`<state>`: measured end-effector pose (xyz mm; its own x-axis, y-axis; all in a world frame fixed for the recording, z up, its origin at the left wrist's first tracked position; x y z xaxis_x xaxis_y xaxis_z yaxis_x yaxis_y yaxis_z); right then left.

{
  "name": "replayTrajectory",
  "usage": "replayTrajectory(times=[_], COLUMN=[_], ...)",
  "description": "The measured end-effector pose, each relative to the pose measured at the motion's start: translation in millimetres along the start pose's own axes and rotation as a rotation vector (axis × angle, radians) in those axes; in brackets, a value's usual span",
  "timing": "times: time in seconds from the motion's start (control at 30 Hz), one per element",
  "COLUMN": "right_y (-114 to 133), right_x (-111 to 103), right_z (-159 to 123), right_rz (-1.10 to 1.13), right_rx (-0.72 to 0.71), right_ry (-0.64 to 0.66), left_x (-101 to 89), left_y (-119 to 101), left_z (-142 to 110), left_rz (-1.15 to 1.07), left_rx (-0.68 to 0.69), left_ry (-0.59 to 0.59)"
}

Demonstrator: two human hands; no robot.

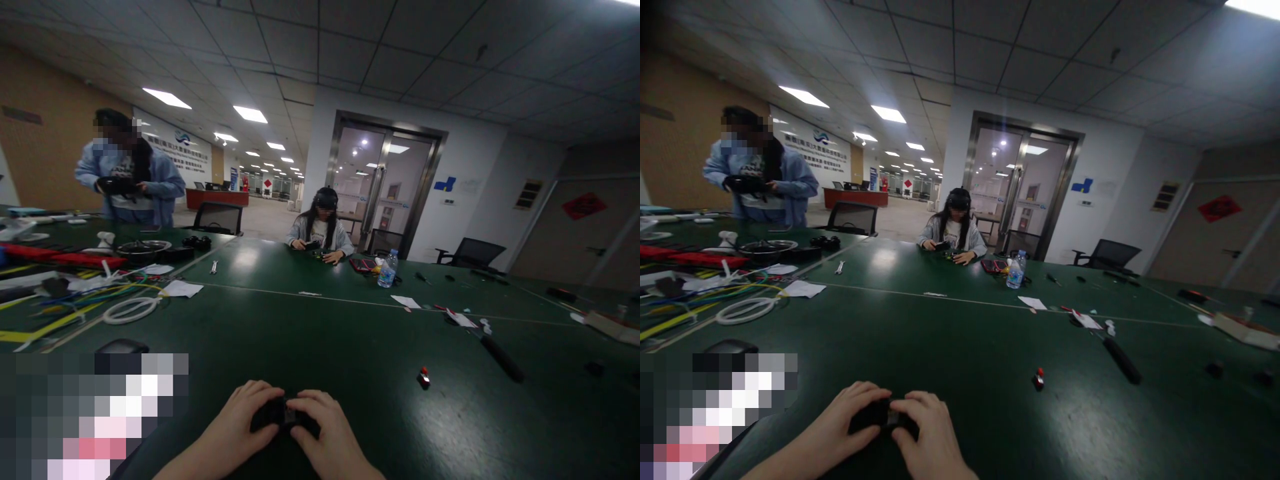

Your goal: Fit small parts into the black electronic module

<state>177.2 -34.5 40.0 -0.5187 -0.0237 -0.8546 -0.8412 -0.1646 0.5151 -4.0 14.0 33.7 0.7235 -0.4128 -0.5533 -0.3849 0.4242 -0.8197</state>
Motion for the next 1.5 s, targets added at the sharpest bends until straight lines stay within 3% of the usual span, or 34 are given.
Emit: replayTrajectory(times=[1.5], right_y=[-2.0], right_x=[3.6], right_z=[2.6], right_rz=[-0.019], right_rx=[-0.029], right_ry=[-0.002], left_x=[0.7], left_y=[-0.9], left_z=[-1.4], left_rz=[-0.004], left_rx=[0.018], left_ry=[-0.014])
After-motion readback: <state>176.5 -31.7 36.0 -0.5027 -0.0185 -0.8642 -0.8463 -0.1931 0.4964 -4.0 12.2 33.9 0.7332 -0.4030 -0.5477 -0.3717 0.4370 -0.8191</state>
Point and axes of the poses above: each hand's wrist, its own z-axis towards the middle knuckle, its own x-axis out of the palm, y = z × x, the point moved 2 cm from there along z, towards the middle knuckle, and after that the axes turned 15 degrees about -z, right-handed, at the moved point
